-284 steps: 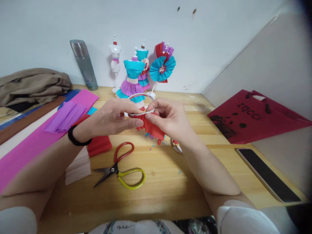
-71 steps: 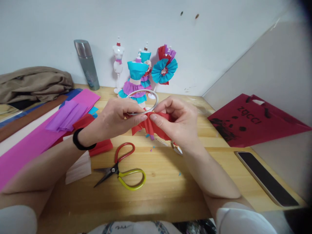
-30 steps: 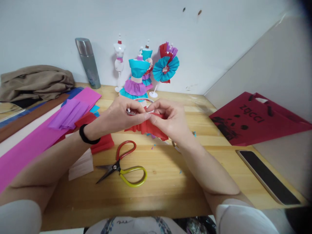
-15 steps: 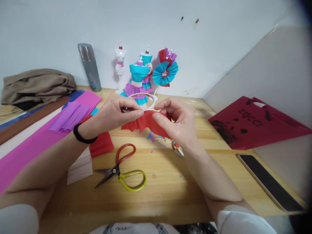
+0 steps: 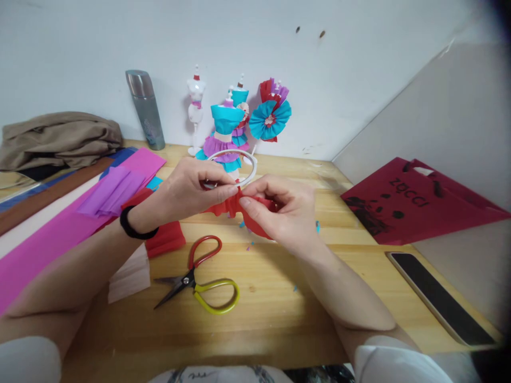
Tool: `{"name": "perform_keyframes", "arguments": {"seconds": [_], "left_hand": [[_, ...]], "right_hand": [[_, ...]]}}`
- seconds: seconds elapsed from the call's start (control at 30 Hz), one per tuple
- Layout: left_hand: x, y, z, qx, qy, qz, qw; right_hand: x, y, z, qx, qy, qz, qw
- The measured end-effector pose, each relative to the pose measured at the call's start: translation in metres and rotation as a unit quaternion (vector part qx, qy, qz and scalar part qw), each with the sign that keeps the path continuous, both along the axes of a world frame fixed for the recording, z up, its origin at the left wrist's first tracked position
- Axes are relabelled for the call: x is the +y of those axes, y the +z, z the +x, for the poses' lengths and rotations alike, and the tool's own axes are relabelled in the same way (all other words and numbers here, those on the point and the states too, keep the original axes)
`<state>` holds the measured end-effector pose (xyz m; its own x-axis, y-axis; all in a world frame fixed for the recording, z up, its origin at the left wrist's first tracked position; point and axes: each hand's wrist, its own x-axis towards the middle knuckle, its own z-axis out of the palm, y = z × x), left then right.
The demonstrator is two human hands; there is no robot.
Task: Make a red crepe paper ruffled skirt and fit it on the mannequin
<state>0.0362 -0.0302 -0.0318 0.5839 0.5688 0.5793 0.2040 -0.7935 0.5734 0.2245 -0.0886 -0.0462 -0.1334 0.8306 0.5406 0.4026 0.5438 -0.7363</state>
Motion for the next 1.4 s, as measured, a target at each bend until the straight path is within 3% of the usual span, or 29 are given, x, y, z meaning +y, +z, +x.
{"name": "perform_keyframes", "arguments": {"seconds": [0.63,0.83,1.2,1.4], "left_hand": [[-0.0029,0.0022,-0.0013,0.009,0.005,-0.028,1.0],[-0.0008,0.0032,-0.0043,-0.001,0.004,-0.092,0.996],[0.0014,-0.0029,-0.0017,-0.052,-0.062,-0.204,0.976],[0.0012,-0.0036,-0.0017,-0.02,-0.032,-0.155,0.987]], "right_hand": [[0.0037,0.0046,0.0002,0.038,-0.014,-0.029,0.999],[0.0026,0.0072,0.0018,0.053,-0.012,-0.019,0.998],[-0.0014,0.0087,0.0008,0.047,0.006,0.008,0.999],[-0.0006,0.0078,0.0021,0.035,-0.003,0.029,0.999]]}}
